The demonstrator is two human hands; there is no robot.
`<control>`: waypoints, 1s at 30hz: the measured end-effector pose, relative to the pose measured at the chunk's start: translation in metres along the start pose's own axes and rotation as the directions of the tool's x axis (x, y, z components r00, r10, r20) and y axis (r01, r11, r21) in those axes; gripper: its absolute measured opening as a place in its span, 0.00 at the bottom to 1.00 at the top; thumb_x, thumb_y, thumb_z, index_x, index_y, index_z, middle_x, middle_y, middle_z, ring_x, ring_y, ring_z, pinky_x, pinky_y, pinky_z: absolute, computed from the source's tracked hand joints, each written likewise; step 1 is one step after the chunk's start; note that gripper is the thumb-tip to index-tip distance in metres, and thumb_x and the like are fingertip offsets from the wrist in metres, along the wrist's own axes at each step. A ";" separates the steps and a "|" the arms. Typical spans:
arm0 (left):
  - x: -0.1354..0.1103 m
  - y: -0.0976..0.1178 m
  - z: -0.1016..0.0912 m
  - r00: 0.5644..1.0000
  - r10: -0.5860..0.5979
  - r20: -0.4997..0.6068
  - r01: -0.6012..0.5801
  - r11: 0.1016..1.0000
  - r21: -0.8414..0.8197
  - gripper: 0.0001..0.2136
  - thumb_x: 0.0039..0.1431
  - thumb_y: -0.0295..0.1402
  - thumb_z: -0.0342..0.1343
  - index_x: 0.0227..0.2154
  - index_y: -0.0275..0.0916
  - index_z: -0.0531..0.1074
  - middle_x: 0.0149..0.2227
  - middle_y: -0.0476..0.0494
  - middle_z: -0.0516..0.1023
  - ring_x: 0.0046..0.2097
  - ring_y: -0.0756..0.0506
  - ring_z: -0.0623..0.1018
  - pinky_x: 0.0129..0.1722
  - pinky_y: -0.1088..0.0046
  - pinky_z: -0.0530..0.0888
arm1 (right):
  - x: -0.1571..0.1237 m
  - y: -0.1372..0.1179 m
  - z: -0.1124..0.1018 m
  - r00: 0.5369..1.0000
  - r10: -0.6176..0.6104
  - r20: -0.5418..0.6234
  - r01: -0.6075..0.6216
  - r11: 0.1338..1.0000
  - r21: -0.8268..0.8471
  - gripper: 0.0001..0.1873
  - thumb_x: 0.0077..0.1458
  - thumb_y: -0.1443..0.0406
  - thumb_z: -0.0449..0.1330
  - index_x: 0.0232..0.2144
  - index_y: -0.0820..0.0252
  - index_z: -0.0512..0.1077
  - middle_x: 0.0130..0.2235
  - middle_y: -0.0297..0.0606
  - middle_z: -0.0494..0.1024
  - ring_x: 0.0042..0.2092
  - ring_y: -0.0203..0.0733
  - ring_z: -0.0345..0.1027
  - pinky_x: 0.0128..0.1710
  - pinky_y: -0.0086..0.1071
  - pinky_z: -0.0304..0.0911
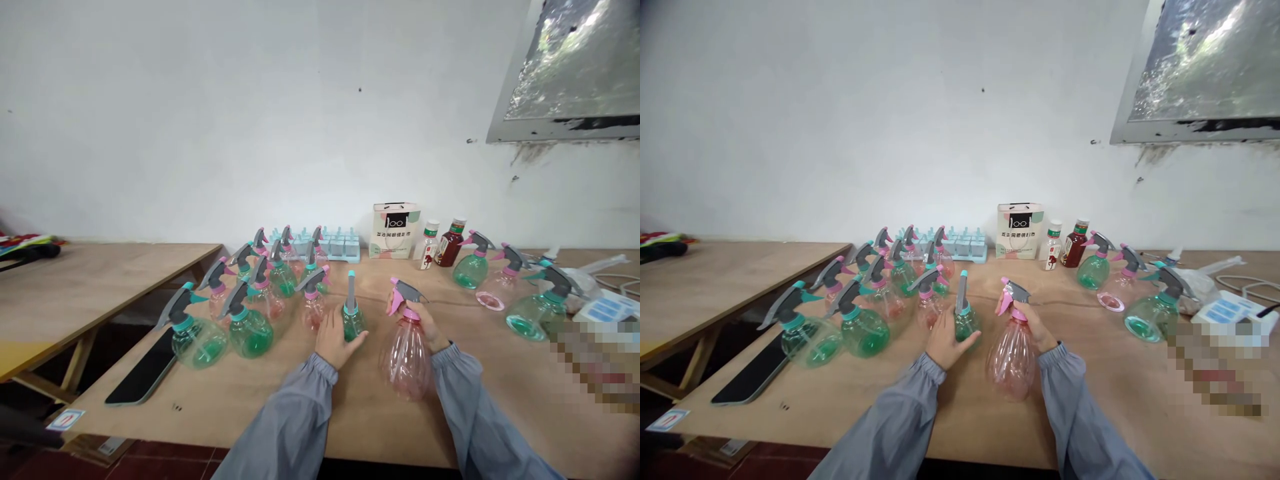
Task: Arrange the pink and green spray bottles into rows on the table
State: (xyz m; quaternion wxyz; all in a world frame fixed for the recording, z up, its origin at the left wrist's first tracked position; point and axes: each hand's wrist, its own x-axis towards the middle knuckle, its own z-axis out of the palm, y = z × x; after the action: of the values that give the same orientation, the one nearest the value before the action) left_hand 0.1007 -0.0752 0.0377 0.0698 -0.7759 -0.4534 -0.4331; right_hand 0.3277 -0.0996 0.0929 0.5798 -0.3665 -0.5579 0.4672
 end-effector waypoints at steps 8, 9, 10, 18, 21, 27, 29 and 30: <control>-0.003 -0.002 0.006 0.999 -0.001 -0.053 0.000 1.000 -0.021 0.37 0.54 0.52 0.61 0.59 0.35 0.58 0.47 0.32 0.76 0.49 0.34 0.79 0.46 0.55 0.77 | 0.001 -0.005 0.007 0.995 0.095 -0.030 -0.091 0.989 0.117 0.27 0.46 0.44 0.62 0.42 0.56 0.76 0.39 0.42 0.82 0.37 0.48 0.75 0.29 0.35 0.68; -0.003 -0.002 0.007 0.998 0.003 -0.056 -0.004 1.000 -0.022 0.37 0.54 0.52 0.61 0.59 0.35 0.57 0.46 0.32 0.76 0.48 0.34 0.79 0.46 0.55 0.77 | 0.001 -0.005 0.007 0.994 0.099 -0.044 -0.093 0.988 0.122 0.26 0.46 0.45 0.63 0.40 0.56 0.76 0.38 0.42 0.82 0.37 0.47 0.75 0.28 0.33 0.67; -0.003 -0.002 0.007 0.998 0.006 -0.057 -0.008 1.000 -0.027 0.37 0.54 0.51 0.61 0.59 0.35 0.57 0.46 0.32 0.76 0.49 0.34 0.79 0.46 0.55 0.77 | 0.001 -0.005 0.007 0.993 0.103 -0.049 -0.096 0.987 0.127 0.25 0.45 0.46 0.64 0.40 0.56 0.76 0.38 0.42 0.82 0.37 0.47 0.75 0.27 0.33 0.67; -0.002 -0.004 0.007 0.999 0.011 -0.045 -0.015 0.997 -0.075 0.37 0.54 0.50 0.62 0.60 0.36 0.56 0.47 0.32 0.76 0.49 0.34 0.79 0.46 0.54 0.78 | 0.001 -0.005 0.010 0.995 0.065 -0.079 -0.056 0.992 0.112 0.23 0.46 0.45 0.64 0.35 0.55 0.76 0.34 0.40 0.81 0.40 0.49 0.76 0.32 0.34 0.69; -0.003 -0.005 0.007 0.999 0.010 -0.042 -0.014 0.997 -0.082 0.37 0.53 0.51 0.62 0.60 0.36 0.56 0.47 0.32 0.76 0.49 0.34 0.79 0.46 0.54 0.78 | -0.001 -0.009 0.010 0.994 0.042 -0.096 -0.034 0.996 0.082 0.22 0.47 0.45 0.63 0.34 0.56 0.76 0.36 0.42 0.82 0.41 0.49 0.75 0.34 0.35 0.69; -0.002 -0.006 0.008 0.999 0.010 -0.034 -0.013 0.996 -0.094 0.37 0.53 0.51 0.62 0.60 0.37 0.56 0.48 0.32 0.75 0.50 0.33 0.78 0.48 0.53 0.77 | -0.002 -0.014 0.013 0.994 0.073 -0.082 -0.069 0.996 0.054 0.27 0.47 0.44 0.63 0.43 0.53 0.76 0.40 0.43 0.82 0.41 0.49 0.75 0.29 0.34 0.69; -0.003 -0.006 0.008 0.999 0.008 -0.037 -0.012 0.995 -0.103 0.37 0.53 0.51 0.62 0.60 0.37 0.57 0.49 0.32 0.75 0.51 0.33 0.78 0.48 0.53 0.77 | -0.003 -0.015 0.012 0.992 0.028 -0.123 -0.026 1.000 0.016 0.24 0.48 0.43 0.62 0.38 0.54 0.77 0.38 0.42 0.81 0.39 0.47 0.75 0.28 0.33 0.69; -0.003 -0.006 0.008 0.999 0.005 -0.035 -0.008 0.994 -0.108 0.37 0.53 0.51 0.62 0.60 0.37 0.57 0.49 0.32 0.75 0.51 0.33 0.78 0.49 0.53 0.76 | -0.004 -0.016 0.010 0.991 -0.011 -0.136 0.009 1.000 -0.018 0.23 0.49 0.43 0.61 0.35 0.54 0.77 0.37 0.42 0.81 0.39 0.47 0.74 0.29 0.33 0.69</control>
State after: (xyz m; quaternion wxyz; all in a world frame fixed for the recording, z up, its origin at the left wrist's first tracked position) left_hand 0.0998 -0.0695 0.0292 0.0367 -0.7724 -0.4254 -0.4702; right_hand 0.3203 -0.1094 0.1078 0.6156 -0.3998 -0.5230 0.4332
